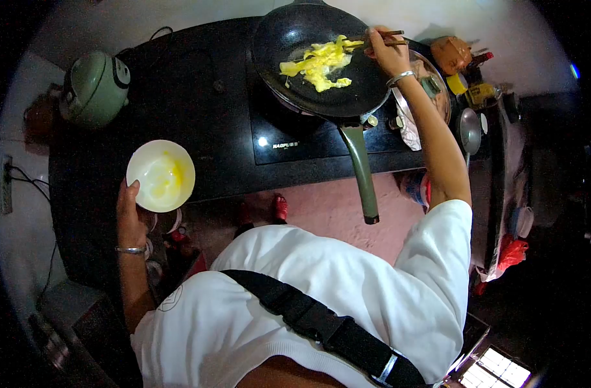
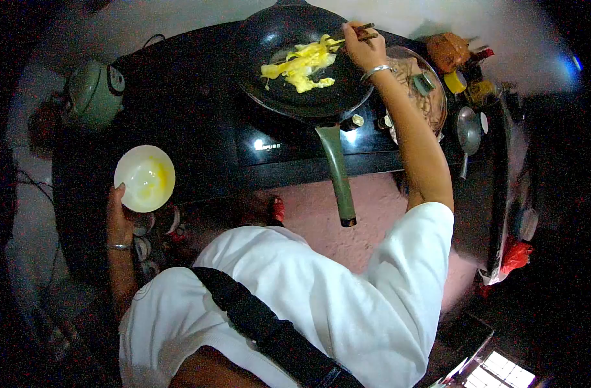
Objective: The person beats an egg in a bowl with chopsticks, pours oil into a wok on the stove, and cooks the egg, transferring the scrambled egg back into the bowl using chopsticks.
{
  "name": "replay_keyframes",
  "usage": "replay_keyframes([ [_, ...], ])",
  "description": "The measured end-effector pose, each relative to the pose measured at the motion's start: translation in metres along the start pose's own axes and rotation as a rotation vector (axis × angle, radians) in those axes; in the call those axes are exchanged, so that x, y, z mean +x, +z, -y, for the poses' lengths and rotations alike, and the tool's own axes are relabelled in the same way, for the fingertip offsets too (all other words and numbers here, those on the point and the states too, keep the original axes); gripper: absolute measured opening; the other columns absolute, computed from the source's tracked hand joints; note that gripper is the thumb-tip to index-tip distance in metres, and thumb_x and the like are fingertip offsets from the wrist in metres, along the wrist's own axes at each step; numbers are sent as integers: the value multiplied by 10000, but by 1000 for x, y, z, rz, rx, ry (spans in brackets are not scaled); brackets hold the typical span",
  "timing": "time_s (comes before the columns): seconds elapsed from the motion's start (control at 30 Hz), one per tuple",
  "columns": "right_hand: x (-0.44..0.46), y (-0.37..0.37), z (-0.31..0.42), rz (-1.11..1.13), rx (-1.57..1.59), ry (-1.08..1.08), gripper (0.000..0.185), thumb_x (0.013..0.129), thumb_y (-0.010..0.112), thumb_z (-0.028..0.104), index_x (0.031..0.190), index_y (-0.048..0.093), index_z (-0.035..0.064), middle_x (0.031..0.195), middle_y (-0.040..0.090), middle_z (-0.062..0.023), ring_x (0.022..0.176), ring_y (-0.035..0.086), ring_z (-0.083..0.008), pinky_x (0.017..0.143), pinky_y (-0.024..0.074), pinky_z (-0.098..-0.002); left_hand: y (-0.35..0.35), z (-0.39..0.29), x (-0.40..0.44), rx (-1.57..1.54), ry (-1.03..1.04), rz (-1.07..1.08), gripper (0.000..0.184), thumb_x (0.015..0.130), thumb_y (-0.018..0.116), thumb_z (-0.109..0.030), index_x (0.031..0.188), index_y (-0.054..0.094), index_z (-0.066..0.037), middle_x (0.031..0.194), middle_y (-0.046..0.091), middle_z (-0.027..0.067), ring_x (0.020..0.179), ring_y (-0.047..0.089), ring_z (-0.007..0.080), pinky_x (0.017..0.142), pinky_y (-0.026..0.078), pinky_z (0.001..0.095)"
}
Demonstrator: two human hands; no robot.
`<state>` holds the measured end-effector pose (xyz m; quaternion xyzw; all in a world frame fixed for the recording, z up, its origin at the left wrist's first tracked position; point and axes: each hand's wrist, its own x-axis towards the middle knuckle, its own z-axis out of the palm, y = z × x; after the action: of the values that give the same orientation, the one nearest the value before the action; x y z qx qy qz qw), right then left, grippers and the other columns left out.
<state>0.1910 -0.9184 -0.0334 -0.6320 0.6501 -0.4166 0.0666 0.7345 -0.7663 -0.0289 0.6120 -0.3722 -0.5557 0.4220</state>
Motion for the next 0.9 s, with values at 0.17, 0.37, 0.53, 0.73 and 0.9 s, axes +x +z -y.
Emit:
replay_keyframes([
  [0.17, -12, 18, 28, 111, 77, -110, 253, 840, 517, 296, 893, 606, 65, 703, 624, -118, 667, 627, -239, 601, 477, -305, 3, -4, -2, 41, -34, -47, 532, 799, 503, -331, 1214, 401, -15, 1108, 499, 142, 1002, 515, 234, 836, 427, 354],
  [0.37, -5, 13, 6, 91, -183, -93, 250, 827, 520, 301, 900, 614, 81, 760, 622, -144, 711, 620, -274, 632, 481, -325, 0, -3, 0, 11, -28, -31, 498, 811, 495, -300, 1213, 409, -18, 1107, 502, 138, 1009, 510, 231, 843, 421, 348],
  [0.53, -5, -42, 13, 104, -142, 230, 323, 759, 592, 362, 849, 629, 53, 724, 631, -131, 676, 623, -256, 637, 481, -335, -7, 5, 3, -97, -30, -19, 496, 812, 497, -299, 1209, 414, -12, 1110, 501, 134, 1031, 492, 228, 879, 394, 347],
  [0.73, -10, -45, 64, 20, -23, 162, 293, 788, 583, 311, 844, 629, 26, 666, 626, -87, 584, 604, -168, 562, 477, -294, -2, 0, -1, -12, -12, -56, 508, 805, 505, -305, 1209, 414, -10, 1105, 502, 130, 1039, 486, 230, 887, 384, 351],
  [0.9, -16, 8, 15, 204, 181, -13, 250, 816, 576, 273, 864, 616, 31, 634, 609, -47, 554, 566, -99, 526, 462, -274, -6, 2, 1, 7, 2, 7, 505, 803, 503, -304, 1209, 416, -15, 1099, 504, 126, 1039, 485, 229, 887, 384, 355],
])
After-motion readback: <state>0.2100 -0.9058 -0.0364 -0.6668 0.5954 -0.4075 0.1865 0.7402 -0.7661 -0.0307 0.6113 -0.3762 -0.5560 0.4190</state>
